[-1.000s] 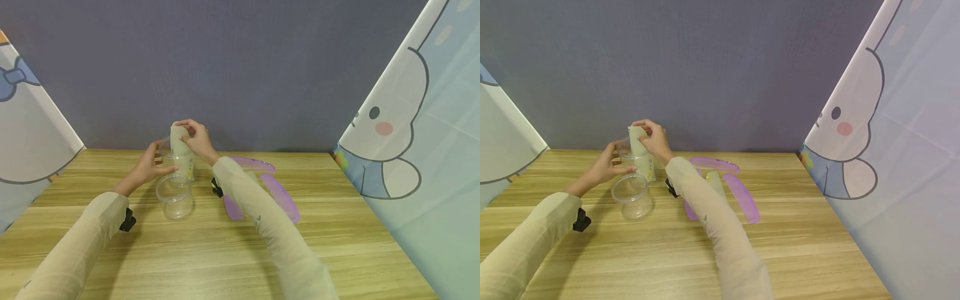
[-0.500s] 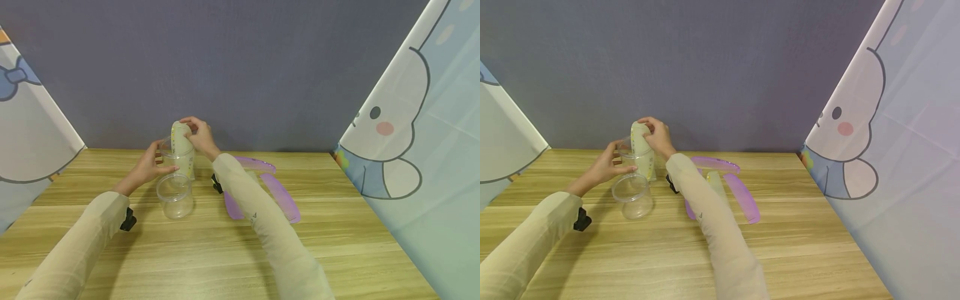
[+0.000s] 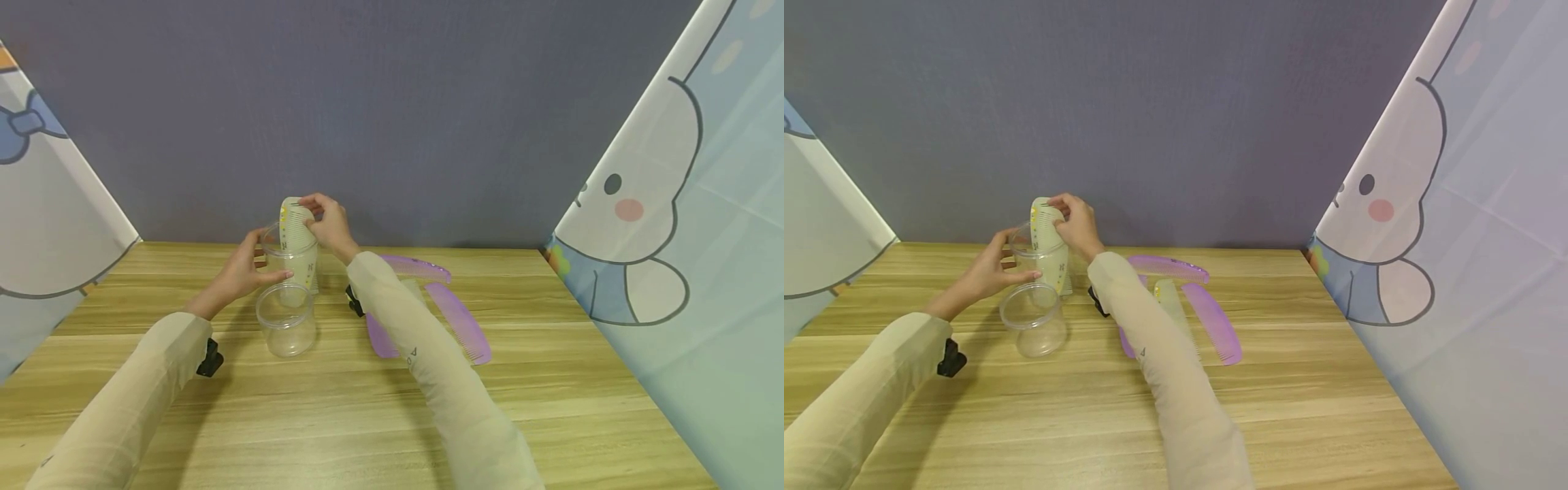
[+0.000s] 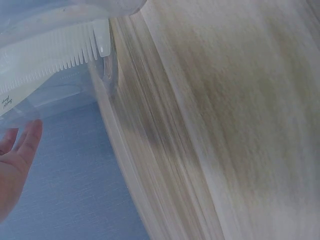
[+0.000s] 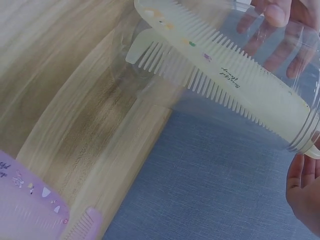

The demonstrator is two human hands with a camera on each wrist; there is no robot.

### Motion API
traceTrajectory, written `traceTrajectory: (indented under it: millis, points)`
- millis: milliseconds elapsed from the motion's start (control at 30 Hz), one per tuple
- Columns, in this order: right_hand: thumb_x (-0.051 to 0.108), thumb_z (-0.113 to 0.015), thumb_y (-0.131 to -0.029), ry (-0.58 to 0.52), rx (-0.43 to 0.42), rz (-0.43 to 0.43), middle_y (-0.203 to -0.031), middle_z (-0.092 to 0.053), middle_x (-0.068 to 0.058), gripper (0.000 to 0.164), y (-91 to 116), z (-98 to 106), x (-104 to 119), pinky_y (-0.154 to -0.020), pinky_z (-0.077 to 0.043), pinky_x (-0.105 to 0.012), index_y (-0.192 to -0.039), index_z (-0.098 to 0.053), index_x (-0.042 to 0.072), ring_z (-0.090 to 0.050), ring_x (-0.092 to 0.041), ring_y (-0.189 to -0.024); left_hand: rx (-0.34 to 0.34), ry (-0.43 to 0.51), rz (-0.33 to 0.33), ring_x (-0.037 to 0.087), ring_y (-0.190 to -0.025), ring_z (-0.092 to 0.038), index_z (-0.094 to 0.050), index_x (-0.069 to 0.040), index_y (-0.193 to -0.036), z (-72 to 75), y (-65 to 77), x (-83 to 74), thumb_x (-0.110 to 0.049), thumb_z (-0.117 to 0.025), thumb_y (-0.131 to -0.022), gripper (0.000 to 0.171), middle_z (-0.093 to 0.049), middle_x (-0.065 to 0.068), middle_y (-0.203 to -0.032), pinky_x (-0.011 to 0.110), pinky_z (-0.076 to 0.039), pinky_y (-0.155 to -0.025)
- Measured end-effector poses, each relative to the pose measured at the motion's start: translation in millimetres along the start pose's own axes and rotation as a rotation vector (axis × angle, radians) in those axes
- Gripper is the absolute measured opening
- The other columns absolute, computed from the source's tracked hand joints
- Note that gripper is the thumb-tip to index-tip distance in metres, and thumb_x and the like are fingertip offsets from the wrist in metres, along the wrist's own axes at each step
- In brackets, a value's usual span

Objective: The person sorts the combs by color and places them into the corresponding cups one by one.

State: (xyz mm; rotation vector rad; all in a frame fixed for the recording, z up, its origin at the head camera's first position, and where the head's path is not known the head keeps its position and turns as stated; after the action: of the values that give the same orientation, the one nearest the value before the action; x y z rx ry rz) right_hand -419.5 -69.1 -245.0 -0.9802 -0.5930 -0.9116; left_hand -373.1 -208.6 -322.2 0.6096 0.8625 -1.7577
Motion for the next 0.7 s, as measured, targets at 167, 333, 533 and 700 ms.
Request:
traceTrajectory:
  millis: [167, 333, 533, 700]
  points:
    - [-0.007, -0.062, -0.080, -0.015, -0.006, 0.000, -0.102, -0.063, -0.010, 0.028, 0.7, -0.2, -1.5, -0.085, -0.053, -0.033, -0.107, -0.062, 0.004, -0.059, -0.018, -0.090, 0.002, 0.003, 0.002, 0.049, -0.120, -0.039, -0.012, 0.001, -0.142, -1.0, -0.5, 0.7, -0.026, -0.077, -0.074, 0.098, -0.030, 0.027, -0.137, 0.055, -0.043, -0.096]
    - [-0.008, -0.062, -0.080, -0.022, -0.013, -0.004, -0.103, -0.062, -0.009, 0.029, 1.4, 1.4, -3.7, -0.083, -0.053, -0.029, -0.106, -0.062, 0.004, -0.058, -0.018, -0.091, 0.001, -0.002, -0.007, 0.049, -0.120, -0.039, -0.012, 0.002, -0.142, -1.9, -0.6, -0.4, -0.026, -0.077, -0.073, 0.099, -0.030, 0.028, -0.136, 0.055, -0.044, -0.095]
    - [-0.008, -0.063, -0.079, -0.021, -0.022, -0.002, -0.102, -0.062, -0.009, 0.029, 2.0, 4.9, -4.7, -0.081, -0.054, -0.027, -0.105, -0.063, 0.004, -0.058, -0.018, -0.091, 0.002, 0.002, -0.010, 0.050, -0.120, -0.040, -0.012, 0.001, -0.142, -2.2, -0.8, -1.7, -0.024, -0.077, -0.074, 0.098, -0.030, 0.028, -0.136, 0.055, -0.043, -0.095]
    - [-0.008, -0.064, -0.078, -0.013, -0.014, 0.021, -0.102, -0.063, -0.010, 0.029, 3.0, 7.7, -3.6, -0.083, -0.053, -0.030, -0.105, -0.063, 0.003, -0.059, -0.020, -0.091, 0.001, 0.003, -0.019, 0.049, -0.119, -0.040, -0.012, 0.001, -0.142, -2.3, -0.8, -1.0, -0.025, -0.077, -0.074, 0.098, -0.031, 0.028, -0.136, 0.056, -0.044, -0.095]
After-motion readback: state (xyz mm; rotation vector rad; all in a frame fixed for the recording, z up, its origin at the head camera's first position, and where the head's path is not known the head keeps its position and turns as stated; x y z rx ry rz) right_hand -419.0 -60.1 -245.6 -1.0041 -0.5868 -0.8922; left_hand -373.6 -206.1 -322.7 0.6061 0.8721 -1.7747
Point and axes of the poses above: each hand's wrist, its own y-axis away from the middle knuckle, its own z-axis out of the back of the hand, x = y × z, the point moved 9 cm from there along -y, towards the middle knuckle
